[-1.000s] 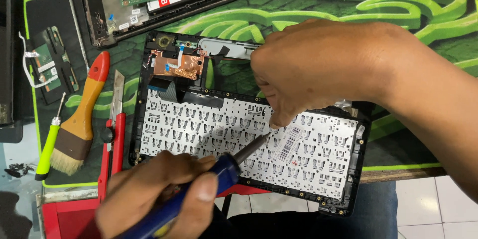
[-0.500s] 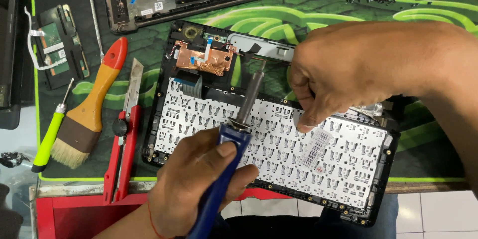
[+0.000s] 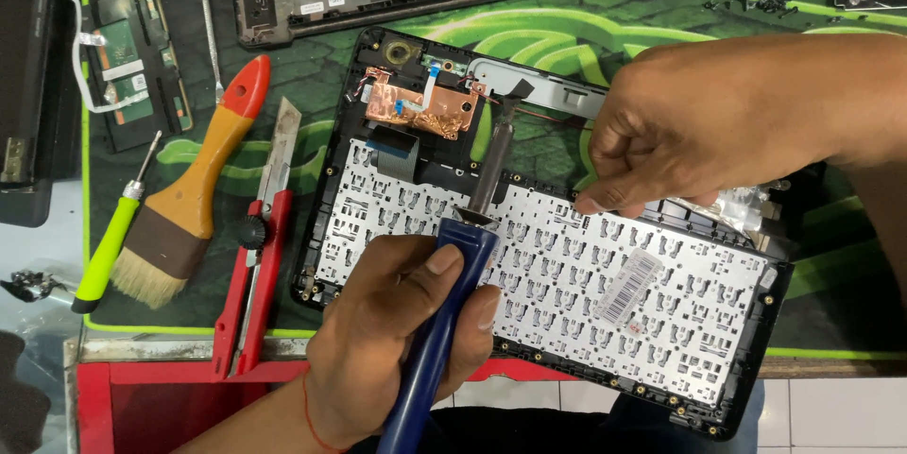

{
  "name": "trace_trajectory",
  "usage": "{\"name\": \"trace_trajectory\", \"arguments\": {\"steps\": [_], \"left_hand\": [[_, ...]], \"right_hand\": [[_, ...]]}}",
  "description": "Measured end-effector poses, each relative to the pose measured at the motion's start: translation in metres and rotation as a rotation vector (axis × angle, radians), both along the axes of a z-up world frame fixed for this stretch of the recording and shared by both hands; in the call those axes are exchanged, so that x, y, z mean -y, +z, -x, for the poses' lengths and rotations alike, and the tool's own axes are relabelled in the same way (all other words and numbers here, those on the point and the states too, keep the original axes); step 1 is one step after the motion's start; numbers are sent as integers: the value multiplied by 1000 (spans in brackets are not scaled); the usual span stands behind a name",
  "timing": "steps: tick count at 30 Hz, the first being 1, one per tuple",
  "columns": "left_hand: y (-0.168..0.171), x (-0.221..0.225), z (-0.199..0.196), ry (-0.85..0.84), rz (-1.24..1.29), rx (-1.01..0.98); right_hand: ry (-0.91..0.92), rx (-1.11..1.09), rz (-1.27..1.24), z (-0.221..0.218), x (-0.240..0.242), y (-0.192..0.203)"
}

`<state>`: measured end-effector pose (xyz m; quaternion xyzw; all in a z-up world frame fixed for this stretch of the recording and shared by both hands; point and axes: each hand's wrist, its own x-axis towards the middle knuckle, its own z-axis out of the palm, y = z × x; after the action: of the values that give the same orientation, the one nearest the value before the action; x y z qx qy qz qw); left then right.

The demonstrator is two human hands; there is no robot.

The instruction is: Using a soldering iron to melt and flatten plastic rivets to secure a replacement keyboard into a laptop chassis.

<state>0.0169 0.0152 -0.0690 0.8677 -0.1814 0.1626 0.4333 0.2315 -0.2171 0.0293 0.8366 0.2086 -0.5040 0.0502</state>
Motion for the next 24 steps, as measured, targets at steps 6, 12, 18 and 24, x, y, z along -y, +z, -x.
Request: {"name": "trace_trajectory", "arguments": {"steps": [6,12,18,24], "left_hand": [[15,7,0,59,29,-48],[29,20,-1,186,-14,2],[42,26,4,284,-68,-188],[38,19,15,307,-141,-245]], "right_hand": [[-3,-97,-195,-14,28,-27],[63,-85,-278,-16,36,-23],[134,-51,6,-5,9,12],[106,-4,35,2,4,17]]}}
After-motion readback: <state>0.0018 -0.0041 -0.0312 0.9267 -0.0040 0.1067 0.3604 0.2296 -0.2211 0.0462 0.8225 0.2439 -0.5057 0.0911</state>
